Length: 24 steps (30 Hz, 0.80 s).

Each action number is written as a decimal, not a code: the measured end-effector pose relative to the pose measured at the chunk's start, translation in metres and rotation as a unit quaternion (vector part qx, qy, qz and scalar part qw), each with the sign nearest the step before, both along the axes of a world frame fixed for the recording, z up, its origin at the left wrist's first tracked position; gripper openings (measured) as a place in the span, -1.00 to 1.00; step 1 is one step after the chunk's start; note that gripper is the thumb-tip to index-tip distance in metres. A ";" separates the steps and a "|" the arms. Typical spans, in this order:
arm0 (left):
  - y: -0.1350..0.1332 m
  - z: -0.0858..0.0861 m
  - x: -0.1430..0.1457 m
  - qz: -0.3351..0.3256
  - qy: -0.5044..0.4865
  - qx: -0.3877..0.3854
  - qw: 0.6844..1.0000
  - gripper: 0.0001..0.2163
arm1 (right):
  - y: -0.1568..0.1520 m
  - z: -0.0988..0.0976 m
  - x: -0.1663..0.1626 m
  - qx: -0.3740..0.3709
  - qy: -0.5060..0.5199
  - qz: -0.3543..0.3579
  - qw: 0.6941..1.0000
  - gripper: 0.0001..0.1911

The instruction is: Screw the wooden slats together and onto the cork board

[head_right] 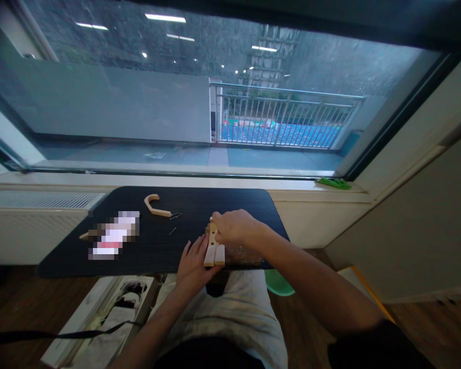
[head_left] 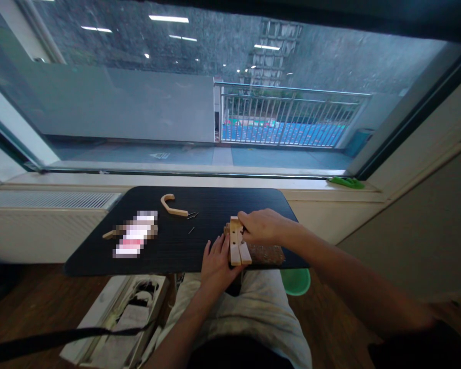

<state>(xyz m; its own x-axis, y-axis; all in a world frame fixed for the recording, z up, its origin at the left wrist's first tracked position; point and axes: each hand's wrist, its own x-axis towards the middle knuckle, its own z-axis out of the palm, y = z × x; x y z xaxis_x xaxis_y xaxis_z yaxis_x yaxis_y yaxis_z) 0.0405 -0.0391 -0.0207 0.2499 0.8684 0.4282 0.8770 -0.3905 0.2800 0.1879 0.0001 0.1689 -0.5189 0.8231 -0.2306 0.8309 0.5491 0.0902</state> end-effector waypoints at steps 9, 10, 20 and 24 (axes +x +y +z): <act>0.000 0.000 0.000 0.000 0.005 -0.010 1.000 -0.23 | 0.003 -0.004 0.003 -0.032 0.017 0.011 0.999 -0.63; 0.000 0.000 0.000 0.000 0.005 -0.010 1.000 -0.22 | 0.004 -0.005 0.004 -0.033 0.020 0.014 0.999 -0.62; 0.000 0.002 0.000 0.000 0.008 -0.001 1.000 -0.23 | 0.005 -0.005 0.007 -0.050 0.026 0.014 0.998 -0.63; 0.000 0.001 0.000 -0.001 0.007 -0.005 1.000 -0.23 | 0.004 -0.003 0.007 -0.056 0.029 0.010 0.998 -0.64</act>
<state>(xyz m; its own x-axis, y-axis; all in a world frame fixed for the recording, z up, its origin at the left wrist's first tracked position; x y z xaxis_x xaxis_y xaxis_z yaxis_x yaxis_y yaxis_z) 0.0405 -0.0392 -0.0194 0.2576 0.8722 0.4159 0.8804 -0.3892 0.2709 0.1949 0.0044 0.1656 -0.5504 0.7830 -0.2899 0.8215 0.5698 -0.0207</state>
